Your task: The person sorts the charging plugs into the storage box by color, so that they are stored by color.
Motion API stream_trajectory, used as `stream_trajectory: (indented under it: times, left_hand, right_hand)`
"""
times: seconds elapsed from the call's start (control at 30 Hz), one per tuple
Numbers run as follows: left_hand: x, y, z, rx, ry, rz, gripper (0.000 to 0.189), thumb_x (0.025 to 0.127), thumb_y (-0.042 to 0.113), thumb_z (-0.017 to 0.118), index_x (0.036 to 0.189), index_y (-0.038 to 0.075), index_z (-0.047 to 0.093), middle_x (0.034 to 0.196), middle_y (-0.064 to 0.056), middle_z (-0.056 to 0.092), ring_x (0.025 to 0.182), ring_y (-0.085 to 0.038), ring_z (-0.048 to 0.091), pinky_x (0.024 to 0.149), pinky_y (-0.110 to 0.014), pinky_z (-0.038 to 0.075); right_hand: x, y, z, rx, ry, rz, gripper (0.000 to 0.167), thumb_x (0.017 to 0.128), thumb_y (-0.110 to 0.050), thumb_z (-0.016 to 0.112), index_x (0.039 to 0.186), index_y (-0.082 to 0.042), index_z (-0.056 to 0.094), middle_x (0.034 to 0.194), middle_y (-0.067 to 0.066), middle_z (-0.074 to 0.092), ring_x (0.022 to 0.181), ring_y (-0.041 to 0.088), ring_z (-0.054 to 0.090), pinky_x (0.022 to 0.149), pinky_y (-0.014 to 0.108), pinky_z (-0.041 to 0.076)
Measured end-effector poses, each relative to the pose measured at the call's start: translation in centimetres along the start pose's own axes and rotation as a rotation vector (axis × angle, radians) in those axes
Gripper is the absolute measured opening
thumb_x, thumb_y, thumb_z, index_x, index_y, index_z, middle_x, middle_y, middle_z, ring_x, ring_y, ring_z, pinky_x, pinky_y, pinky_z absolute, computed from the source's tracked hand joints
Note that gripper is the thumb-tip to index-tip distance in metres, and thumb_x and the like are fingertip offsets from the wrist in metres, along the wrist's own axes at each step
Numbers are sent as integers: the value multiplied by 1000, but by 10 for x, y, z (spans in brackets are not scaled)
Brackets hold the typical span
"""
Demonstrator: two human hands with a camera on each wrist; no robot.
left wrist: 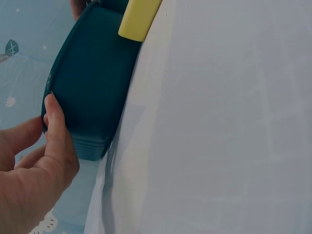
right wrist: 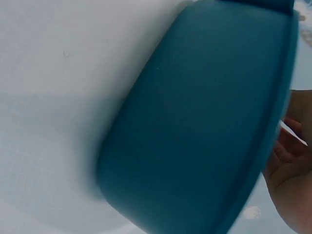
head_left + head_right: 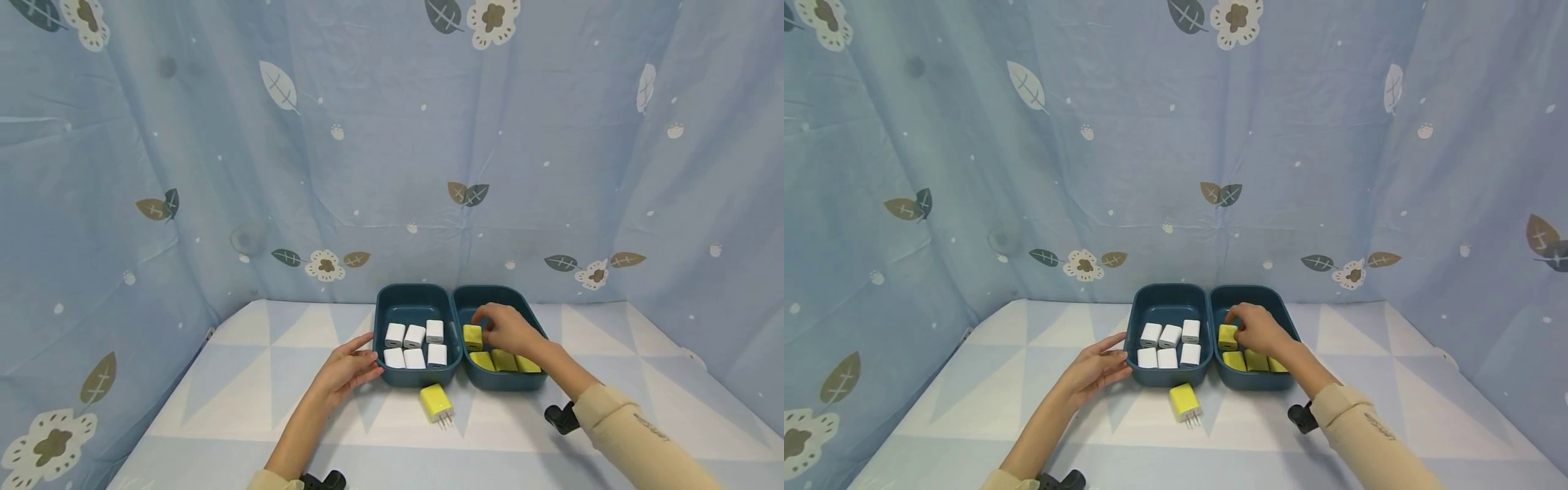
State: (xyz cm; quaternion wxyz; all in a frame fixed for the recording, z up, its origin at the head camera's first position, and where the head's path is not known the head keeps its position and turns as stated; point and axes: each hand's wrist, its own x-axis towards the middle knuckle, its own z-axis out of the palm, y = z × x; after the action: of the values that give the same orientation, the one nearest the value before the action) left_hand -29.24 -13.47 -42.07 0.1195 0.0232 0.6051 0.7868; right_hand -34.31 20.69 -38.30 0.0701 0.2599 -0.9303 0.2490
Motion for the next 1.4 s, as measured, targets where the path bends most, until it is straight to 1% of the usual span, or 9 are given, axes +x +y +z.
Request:
stream_trajectory:
  times: [0.13, 0.27, 0.4, 0.53, 0.63, 0.77, 0.9, 1.13, 1.4]
  left_hand:
    - [0, 0, 0, -5, -7, -1, 57, 96, -8, 55, 150, -4, 36, 101, -13, 51, 82, -16, 61, 85, -33, 60]
    - [-1, 0, 0, -4, -8, 6, 57, 96, -8, 55, 150, -4, 36, 102, -14, 51, 82, -17, 61, 85, -33, 60]
    - [-1, 0, 0, -4, -6, 6, 58, 95, -8, 55, 150, -5, 36, 104, -16, 50, 82, -17, 61, 85, -33, 60]
    - [-2, 0, 0, -8, -5, 1, 58, 96, -8, 55, 150, -4, 36, 105, -16, 50, 82, -17, 61, 85, -33, 60]
    - [-3, 0, 0, -8, -9, 7, 58, 96, -8, 55, 150, -5, 35, 105, -16, 50, 82, -17, 61, 84, -33, 60]
    - [-3, 1, 0, -6, -9, 8, 57, 96, -8, 55, 150, -5, 35, 104, -16, 50, 82, -16, 61, 85, -33, 60]
    - [-3, 1, 1, 1, -10, 6, 57, 96, -7, 55, 150, -5, 36, 103, -15, 51, 82, -17, 61, 85, -33, 60]
    - [-2, 1, 0, 5, -13, 5, 57, 96, -7, 55, 150, -4, 36, 103, -14, 50, 82, -17, 61, 85, -32, 60]
    - [-2, 1, 0, 6, -3, -1, 57, 96, -7, 55, 150, -3, 37, 103, -15, 51, 82, -16, 61, 84, -32, 60]
  right_hand:
    - [-7, -7, -5, 22, 65, -32, 27, 84, 8, 64, 108, -3, 68, 108, 9, 65, 86, 20, 64, 67, 30, 58]
    - [-17, -22, -7, 65, 134, -78, 27, 86, 7, 64, 110, -6, 67, 110, 8, 64, 84, 15, 62, 66, 27, 57]
    - [-27, -44, -6, 83, 197, -154, 27, 87, 4, 68, 111, -8, 67, 109, 4, 64, 80, 10, 59, 66, 23, 58]
    - [-35, -67, -4, 85, 218, -255, 27, 86, 1, 73, 109, -11, 67, 105, -2, 65, 78, 7, 57, 61, 21, 56]
    - [-41, -82, -1, 91, 185, -307, 27, 86, 0, 74, 109, -12, 66, 104, -4, 65, 76, 5, 58, 60, 20, 56]
    - [-49, -98, 4, 104, 111, -311, 27, 87, -4, 75, 110, -14, 64, 103, -6, 64, 75, 3, 57, 62, 18, 57]
    - [-56, -109, 10, 92, 30, -274, 27, 88, -10, 76, 111, -16, 65, 102, -7, 64, 75, 2, 56, 62, 17, 56]
    - [-60, -117, 25, 11, -125, -152, 29, 88, -27, 77, 112, -14, 67, 97, -6, 64, 75, 7, 55, 60, 16, 53]
    - [-59, -113, 43, -87, -220, -65, 36, 84, -39, 79, 108, -15, 65, 87, -9, 62, 70, 4, 52, 62, 22, 53]
